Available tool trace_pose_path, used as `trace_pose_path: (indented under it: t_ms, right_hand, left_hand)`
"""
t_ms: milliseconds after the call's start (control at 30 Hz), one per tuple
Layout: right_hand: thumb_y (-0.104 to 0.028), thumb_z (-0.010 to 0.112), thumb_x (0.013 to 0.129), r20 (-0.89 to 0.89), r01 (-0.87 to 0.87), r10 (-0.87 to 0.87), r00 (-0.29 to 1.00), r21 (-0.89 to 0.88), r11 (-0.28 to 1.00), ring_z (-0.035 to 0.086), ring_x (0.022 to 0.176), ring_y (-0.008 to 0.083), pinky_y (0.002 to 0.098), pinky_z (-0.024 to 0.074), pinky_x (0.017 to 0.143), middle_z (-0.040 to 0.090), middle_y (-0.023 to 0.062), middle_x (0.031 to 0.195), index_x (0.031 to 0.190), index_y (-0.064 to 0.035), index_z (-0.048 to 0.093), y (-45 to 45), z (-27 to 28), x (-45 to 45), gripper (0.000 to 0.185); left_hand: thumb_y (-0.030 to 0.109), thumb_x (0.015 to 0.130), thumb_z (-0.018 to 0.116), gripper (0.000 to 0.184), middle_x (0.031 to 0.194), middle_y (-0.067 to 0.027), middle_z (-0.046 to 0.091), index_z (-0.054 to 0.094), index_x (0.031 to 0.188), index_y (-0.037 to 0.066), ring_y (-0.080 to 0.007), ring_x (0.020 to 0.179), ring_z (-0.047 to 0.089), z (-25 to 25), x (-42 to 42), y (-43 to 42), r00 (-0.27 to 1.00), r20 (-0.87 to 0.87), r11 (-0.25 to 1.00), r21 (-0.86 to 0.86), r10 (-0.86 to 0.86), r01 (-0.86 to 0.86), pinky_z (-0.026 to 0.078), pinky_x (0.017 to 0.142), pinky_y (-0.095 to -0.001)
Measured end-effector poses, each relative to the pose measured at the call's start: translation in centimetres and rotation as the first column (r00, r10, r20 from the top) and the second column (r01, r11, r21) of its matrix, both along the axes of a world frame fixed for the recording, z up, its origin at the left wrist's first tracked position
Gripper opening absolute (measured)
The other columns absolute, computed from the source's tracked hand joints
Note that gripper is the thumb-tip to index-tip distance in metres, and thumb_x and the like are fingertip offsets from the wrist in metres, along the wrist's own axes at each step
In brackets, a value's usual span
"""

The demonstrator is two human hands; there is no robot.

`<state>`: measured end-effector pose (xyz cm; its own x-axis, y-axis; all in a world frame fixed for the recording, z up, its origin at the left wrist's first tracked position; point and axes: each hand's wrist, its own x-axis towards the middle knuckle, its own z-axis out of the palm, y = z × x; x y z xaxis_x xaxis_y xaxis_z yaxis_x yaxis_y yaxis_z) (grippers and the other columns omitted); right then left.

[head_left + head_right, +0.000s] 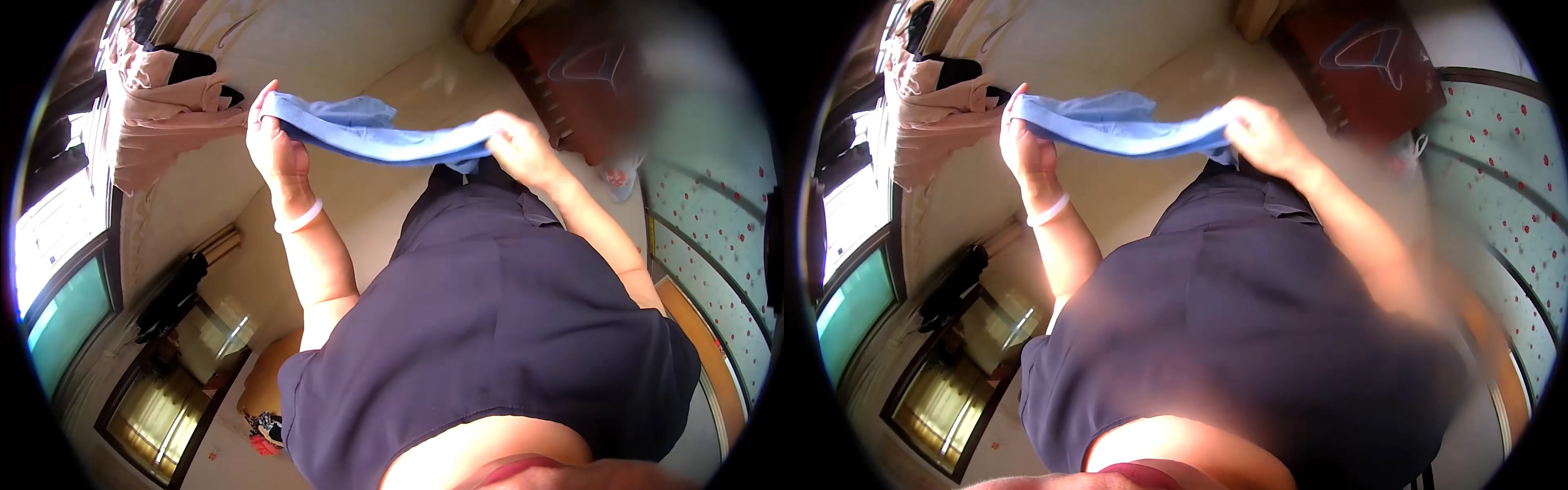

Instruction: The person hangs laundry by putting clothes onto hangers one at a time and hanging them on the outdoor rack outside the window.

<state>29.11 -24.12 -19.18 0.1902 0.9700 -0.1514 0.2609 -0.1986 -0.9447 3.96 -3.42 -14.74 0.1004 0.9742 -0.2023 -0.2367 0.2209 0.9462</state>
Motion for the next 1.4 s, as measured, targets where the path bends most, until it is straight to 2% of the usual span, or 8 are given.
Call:
trace_pose_path:
  t_ms: [67,133,367,533,867,1133,1267,1400]
  right_hand:
    - [-0.013,0.049,0.091,-0.371,0.265,-0.286,0.884,-0.108,0.958,0.061,0.081,0.0227,0.0374,0.0499,0.076,0.063,0.0115,0.092,0.101,-0.0029,0.06,0.4,-1.8,2.5,0.018]
    - [-0.016,0.047,0.094,-0.825,0.351,-0.414,0.385,-0.284,0.892,0.062,0.086,0.0274,0.0425,0.0495,0.081,0.063,0.015,0.101,0.11,-0.0017,0.056,1.6,-0.2,4.6,0.023]
    - [-0.028,0.041,0.098,-0.79,0.477,-0.613,0.024,-0.53,0.701,0.055,0.113,0.0272,0.0484,0.042,0.098,0.059,0.0118,0.118,0.12,-0.0022,0.052,5.2,3.0,4.0,0.035]
    - [-0.024,0.048,0.097,-0.755,0.503,-0.639,0.147,-0.499,0.706,0.064,0.096,0.0259,0.0434,0.052,0.086,0.065,0.0133,0.106,0.114,0.0003,0.055,5.0,-0.4,5.1,0.031]
    - [-0.022,0.054,0.094,-0.794,0.35,-0.548,0.262,-0.451,0.821,0.066,0.083,0.0237,0.0379,0.0569,0.072,0.065,0.0128,0.1,0.109,0.002,0.058,3.9,-2.6,5.4,0.029]
    - [-0.038,0.064,0.084,-0.281,-0.131,-0.078,0.956,-0.653,0.746,0.063,0.072,0.0147,0.0279,0.0492,0.064,0.068,0.0074,0.085,0.096,-0.0004,0.069,2.3,-6.8,0.6,0.04]
    - [-0.033,0.05,0.092,-0.751,-0.2,-0.507,0.422,-0.623,0.756,0.064,0.088,0.0239,0.0362,0.0501,0.079,0.066,0.014,0.102,0.112,0.0023,0.059,3.0,-7.7,-3.0,0.041]
    - [-0.03,0.046,0.093,-0.957,-0.049,-0.228,-0.178,-0.223,0.974,0.06,0.103,0.0279,0.0432,0.0463,0.092,0.063,0.0141,0.11,0.117,-0.0008,0.055,5.4,-5.9,-1.7,0.039]
  left_hand:
    - [0.006,0.09,0.055,0.019,0.094,-0.0071,0.062,0.061,0.106,-0.001,-0.0152,0.083,0.06,-0.9,-0.7,0.6,0.998,-0.012,0.998,0.023,0.064,-0.063,0.049,0.078,-0.0272]
    - [0.006,0.088,0.059,0.018,0.091,-0.0053,0.063,0.063,0.104,-0.001,-0.0133,0.081,0.059,-1.2,-0.7,0.5,0.995,-0.092,0.999,0.018,0.028,-0.027,0.048,0.076,-0.0258]
    - [0.03,0.088,0.062,0.034,0.085,-0.0042,0.063,0.066,0.098,-0.002,-0.0127,0.077,0.054,-2.1,1.3,-2.5,0.829,-0.502,0.969,-0.131,-0.247,0.209,0.044,0.072,-0.0273]
    - [0.034,0.095,0.048,0.042,0.112,-0.0085,0.06,0.055,0.12,0.0,-0.021,0.098,0.057,-2.7,2.2,-3.7,0.982,0.113,0.892,-0.414,-0.149,0.183,0.047,0.084,-0.0357]
    - [0.038,0.099,0.033,0.045,0.121,-0.0115,0.059,0.053,0.122,0.006,-0.0299,0.113,0.055,-2.6,1.1,-3.5,0.541,0.839,0.749,-0.316,-0.067,0.583,0.042,0.099,-0.0457]
    - [0.038,0.099,0.033,0.043,0.118,-0.0101,0.061,0.053,0.122,0.007,-0.028,0.107,0.058,-1.0,5.1,-4.8,0.32,0.942,0.729,-0.148,-0.102,0.668,0.046,0.094,-0.043]
    - [0.038,0.1,0.033,0.044,0.123,-0.009,0.058,0.05,0.127,0.008,-0.0257,0.111,0.056,0.1,6.7,-5.4,0.367,0.93,0.766,-0.22,-0.022,0.604,0.045,0.096,-0.0405]
    - [0.041,0.099,0.032,0.046,0.124,-0.0095,0.058,0.053,0.126,0.009,-0.03,0.112,0.055,0.9,5.0,-4.1,0.356,0.923,0.782,-0.115,-0.143,0.612,0.042,0.098,-0.0475]
